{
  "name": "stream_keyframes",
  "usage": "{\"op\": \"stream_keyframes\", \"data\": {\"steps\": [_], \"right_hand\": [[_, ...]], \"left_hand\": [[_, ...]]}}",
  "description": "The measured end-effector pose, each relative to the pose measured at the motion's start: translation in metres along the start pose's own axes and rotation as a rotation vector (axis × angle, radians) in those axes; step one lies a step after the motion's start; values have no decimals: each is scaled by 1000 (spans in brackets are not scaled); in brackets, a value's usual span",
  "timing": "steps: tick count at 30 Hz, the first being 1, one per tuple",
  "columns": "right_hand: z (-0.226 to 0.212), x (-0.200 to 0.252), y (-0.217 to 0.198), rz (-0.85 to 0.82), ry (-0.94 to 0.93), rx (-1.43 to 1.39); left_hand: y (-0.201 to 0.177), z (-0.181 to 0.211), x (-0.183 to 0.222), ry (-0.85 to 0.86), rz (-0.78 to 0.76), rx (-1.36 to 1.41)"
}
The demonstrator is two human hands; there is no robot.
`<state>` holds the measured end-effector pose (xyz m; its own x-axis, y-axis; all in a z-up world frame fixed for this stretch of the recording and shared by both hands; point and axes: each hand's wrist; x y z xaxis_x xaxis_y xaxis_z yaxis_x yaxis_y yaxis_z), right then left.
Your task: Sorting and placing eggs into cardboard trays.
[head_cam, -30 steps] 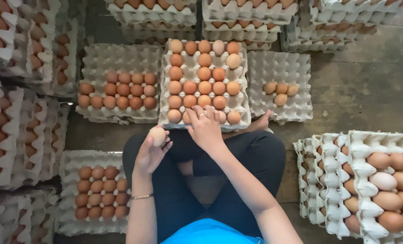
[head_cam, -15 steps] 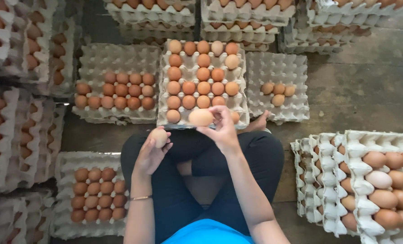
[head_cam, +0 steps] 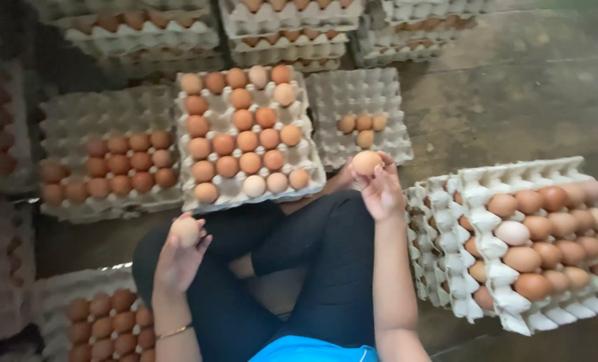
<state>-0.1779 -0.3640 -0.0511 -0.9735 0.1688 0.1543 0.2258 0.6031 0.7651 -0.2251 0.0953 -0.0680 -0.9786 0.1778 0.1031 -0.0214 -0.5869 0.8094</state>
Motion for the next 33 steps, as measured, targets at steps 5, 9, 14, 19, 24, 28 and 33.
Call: {"op": "stream_keyframes", "data": {"steps": [5, 9, 14, 19, 24, 28, 33], "right_hand": [[-21, -46, -69, 103, -28, 108], [-15, -91, -116, 384, -96, 684], [8, -127, -163, 367, -406, 1220], [1, -125, -140, 381, -617, 1540], [-3, -129, -142, 434, -470, 1668], [-2, -132, -143, 466, -474, 1704], [-8, -127, -127, 531, -267, 1713]], "left_hand": [[20, 8, 2, -28, 37, 75], [27, 10, 1, -21, 70, 28], [20, 8, -2, -29, 106, -3], [21, 8, -6, -38, 170, -51], [24, 8, -8, -16, 114, -25], [27, 9, -10, -20, 106, -17], [28, 9, -9, -34, 169, -81]]}}
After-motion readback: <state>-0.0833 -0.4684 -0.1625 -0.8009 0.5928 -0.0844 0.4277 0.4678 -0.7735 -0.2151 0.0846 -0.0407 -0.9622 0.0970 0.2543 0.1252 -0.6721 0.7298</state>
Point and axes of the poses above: each hand's wrist, its own x-axis away from the middle knuckle, its own y-axis out of the palm, z = x × y, and after that the axes turned 4 degrees about y, right-handed
